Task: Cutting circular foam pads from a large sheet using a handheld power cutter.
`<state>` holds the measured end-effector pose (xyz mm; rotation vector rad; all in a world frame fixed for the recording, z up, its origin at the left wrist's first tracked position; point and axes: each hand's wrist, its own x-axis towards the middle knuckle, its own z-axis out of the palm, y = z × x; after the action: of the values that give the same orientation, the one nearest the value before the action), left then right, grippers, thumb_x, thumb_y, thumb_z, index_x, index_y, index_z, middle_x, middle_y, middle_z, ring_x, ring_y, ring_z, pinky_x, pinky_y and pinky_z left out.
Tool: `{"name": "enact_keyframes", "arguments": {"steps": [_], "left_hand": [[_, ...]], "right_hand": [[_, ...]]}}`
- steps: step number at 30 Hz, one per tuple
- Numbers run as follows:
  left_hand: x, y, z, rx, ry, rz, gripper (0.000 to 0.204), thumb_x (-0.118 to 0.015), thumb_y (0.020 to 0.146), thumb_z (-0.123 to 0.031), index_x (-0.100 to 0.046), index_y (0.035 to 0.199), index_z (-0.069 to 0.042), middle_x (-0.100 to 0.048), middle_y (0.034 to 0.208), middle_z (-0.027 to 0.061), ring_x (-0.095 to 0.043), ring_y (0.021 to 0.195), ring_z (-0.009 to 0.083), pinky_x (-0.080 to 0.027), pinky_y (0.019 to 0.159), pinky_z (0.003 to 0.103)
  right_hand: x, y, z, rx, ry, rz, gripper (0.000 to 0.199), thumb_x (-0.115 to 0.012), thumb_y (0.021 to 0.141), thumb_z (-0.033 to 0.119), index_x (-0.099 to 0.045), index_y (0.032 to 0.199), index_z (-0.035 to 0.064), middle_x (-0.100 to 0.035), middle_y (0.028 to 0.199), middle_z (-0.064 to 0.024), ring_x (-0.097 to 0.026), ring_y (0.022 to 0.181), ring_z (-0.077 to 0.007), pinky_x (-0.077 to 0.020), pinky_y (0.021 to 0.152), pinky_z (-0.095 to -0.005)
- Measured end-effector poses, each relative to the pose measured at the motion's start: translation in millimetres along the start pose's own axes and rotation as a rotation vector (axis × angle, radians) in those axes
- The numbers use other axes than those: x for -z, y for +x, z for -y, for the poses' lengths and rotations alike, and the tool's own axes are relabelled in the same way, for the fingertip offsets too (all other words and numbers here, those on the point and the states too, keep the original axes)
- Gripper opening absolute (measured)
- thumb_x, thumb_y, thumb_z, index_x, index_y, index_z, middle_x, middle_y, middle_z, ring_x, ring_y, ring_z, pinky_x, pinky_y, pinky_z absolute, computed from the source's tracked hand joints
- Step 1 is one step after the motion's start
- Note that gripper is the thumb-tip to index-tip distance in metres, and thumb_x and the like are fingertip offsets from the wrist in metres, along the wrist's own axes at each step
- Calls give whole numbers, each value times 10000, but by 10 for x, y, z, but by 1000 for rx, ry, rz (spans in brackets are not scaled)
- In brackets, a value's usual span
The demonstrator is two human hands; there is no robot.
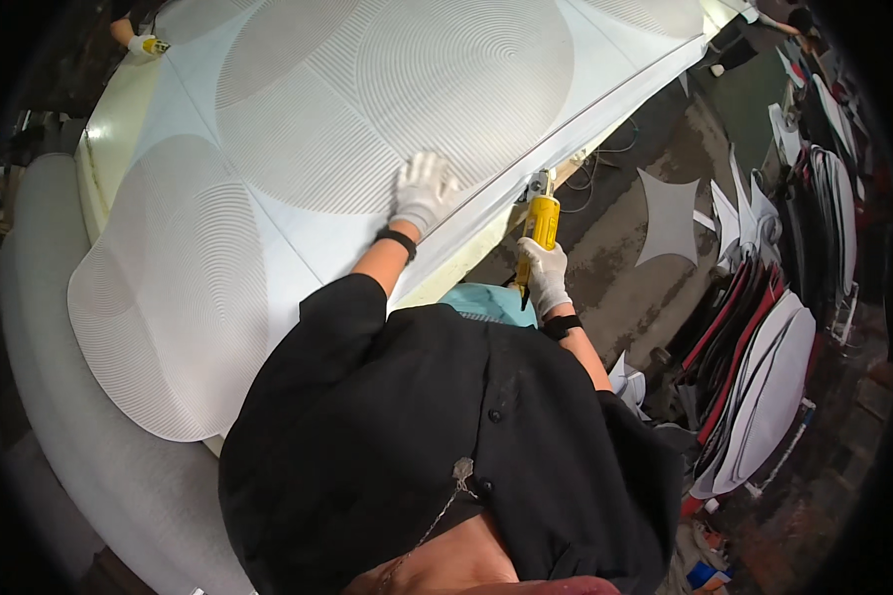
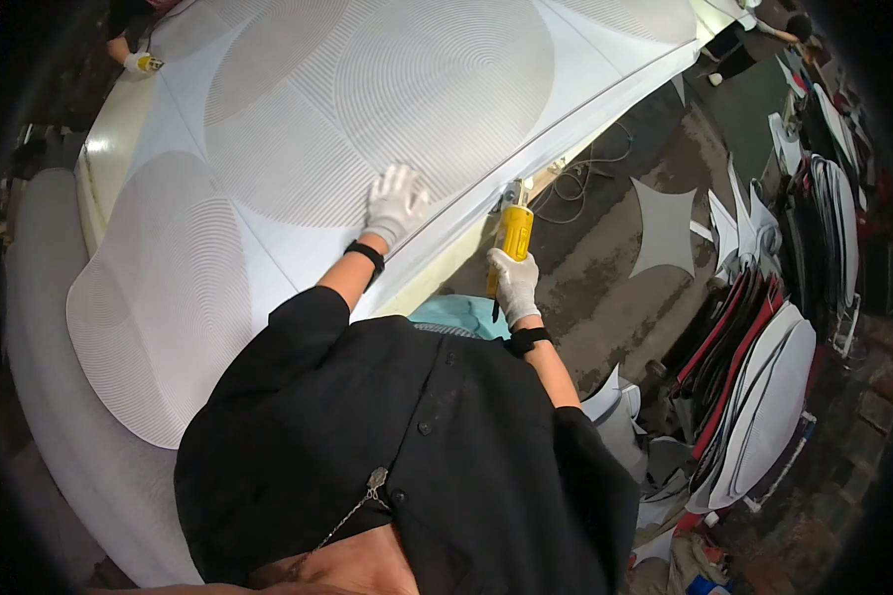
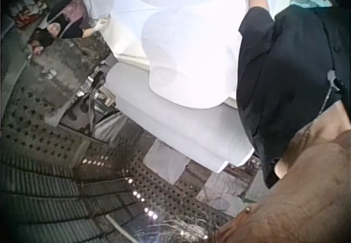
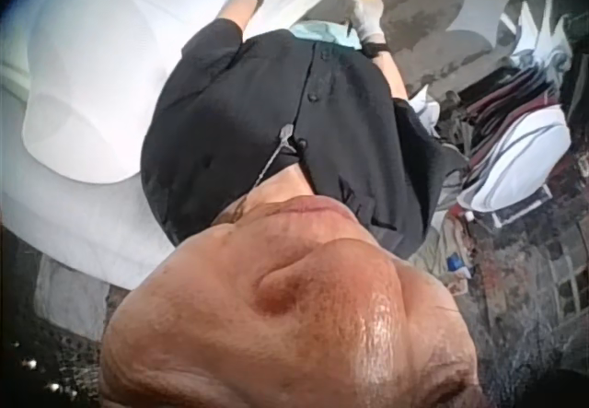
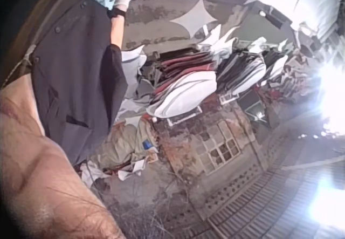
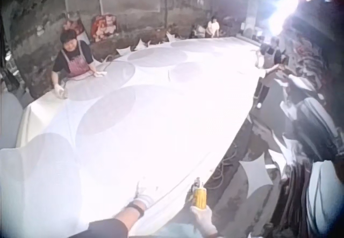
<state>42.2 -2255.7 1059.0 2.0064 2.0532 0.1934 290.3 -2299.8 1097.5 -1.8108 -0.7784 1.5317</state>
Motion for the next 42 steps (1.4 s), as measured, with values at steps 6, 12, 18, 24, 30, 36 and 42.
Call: {"name": "enact_keyframes", "arguments": {"steps": [6,12,18,24,30,36,42], "left_hand": [[31,470,340,484,-32,12,725,-345,928,-554,-287,1481,-87,-212,1563,86,-101,1455,270,-96,1157,475],[-85,525,341,504,34,110,833,-351,904,-623,-160,1514,-89,-98,1583,110,-9,1463,292,-22,1158,517],[-111,555,309,507,58,82,833,-363,897,-623,-183,1508,-85,-111,1581,111,-25,1458,309,-15,1153,526],[-68,922,254,636,-16,-23,801,-321,908,-607,-222,1504,-79,-150,1580,133,-55,1460,317,6,1157,509],[58,2012,174,716,-144,-23,782,-243,916,-612,-184,1521,-121,-122,1589,124,-23,1465,333,2,1165,509],[170,2631,-111,1127,-15,42,781,-181,914,-632,-142,1531,-154,-64,1588,164,-7,1443,434,-14,1121,633],[67,2618,-133,1131,345,-142,728,-360,886,-625,-344,1413,-123,-291,1448,193,-210,1341,439,-169,1046,649]], "right_hand": [[-70,181,134,13,56,19,283,-723,731,140,-604,943,-5,-604,753,-36,-577,601,-145,-475,545,-303],[-137,425,303,30,194,71,271,-719,788,176,-608,962,0,-597,772,-39,-585,621,-153,-496,576,-296],[-194,873,476,29,359,83,182,-667,823,136,-640,935,-5,-612,788,-45,-606,651,-165,-506,595,-295],[-157,1373,711,70,344,117,200,-691,802,129,-631,932,-10,-615,780,-52,-599,617,-167,-504,565,-303],[-97,1918,990,123,329,130,210,-702,799,116,-629,940,-22,-616,780,-53,-602,627,-165,-515,572,-308],[26,2336,1490,60,228,159,179,-631,841,118,-625,963,-11,-627,825,-61,-621,661,-172,-522,594,-298],[174,2935,1985,28,162,236,233,-688,788,89,-588,965,-23,-626,793,-69,-598,608,-155,-510,570,-279]]}}
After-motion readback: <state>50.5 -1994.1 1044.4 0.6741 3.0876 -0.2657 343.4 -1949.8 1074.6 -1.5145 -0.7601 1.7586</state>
